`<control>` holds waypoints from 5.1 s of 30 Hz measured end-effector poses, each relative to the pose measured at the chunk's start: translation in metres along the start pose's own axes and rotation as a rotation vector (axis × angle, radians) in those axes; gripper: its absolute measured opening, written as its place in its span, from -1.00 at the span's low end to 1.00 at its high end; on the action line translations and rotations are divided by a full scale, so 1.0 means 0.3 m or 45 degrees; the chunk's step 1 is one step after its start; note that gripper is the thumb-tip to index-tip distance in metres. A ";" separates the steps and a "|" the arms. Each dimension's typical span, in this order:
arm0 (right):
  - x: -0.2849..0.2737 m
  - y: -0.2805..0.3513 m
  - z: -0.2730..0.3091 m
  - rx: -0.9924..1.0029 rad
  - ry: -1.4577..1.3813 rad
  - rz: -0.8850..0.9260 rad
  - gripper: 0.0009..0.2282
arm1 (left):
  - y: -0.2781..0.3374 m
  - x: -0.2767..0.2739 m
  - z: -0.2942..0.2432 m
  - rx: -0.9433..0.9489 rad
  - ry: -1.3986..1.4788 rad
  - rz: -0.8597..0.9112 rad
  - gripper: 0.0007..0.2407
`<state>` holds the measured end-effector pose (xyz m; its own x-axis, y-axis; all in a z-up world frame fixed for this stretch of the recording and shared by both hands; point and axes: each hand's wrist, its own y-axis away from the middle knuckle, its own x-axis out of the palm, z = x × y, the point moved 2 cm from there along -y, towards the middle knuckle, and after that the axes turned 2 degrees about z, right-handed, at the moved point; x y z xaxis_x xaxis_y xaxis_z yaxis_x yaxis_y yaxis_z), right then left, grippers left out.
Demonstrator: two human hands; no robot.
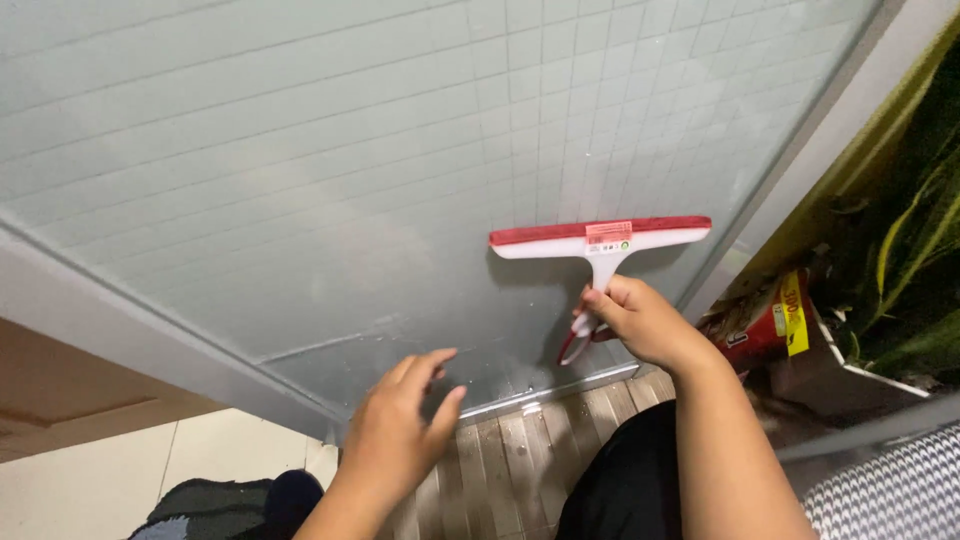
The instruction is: Cleaning a glass door surface with a spray bottle and squeegee before applying and smoothing out a frosted vinyl wrap.
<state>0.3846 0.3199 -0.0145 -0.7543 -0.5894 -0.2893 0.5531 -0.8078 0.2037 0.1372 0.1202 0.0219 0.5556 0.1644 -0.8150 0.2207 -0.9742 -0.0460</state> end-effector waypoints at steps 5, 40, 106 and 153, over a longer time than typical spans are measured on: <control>-0.006 0.027 0.019 0.111 0.150 0.020 -0.70 | -0.094 0.090 -0.046 0.392 -0.135 -0.219 -0.70; -0.004 0.007 -0.082 0.378 0.803 0.260 -0.51 | -0.094 0.146 -0.029 0.107 -0.372 -0.195 -0.34; 0.251 0.009 -0.050 0.640 1.112 0.381 -0.67 | 0.072 0.438 0.790 -1.260 1.632 -0.991 -0.71; 0.140 0.441 0.197 -1.564 0.148 -1.202 -0.61 | 0.115 -0.393 -0.059 -0.446 2.614 -0.360 -0.85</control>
<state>0.4052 0.1881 0.0557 -0.9851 0.1631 0.0538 -0.1068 -0.3367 -0.9355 0.0936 0.0700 0.1268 0.3104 0.4005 0.8621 0.4079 -0.8753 0.2597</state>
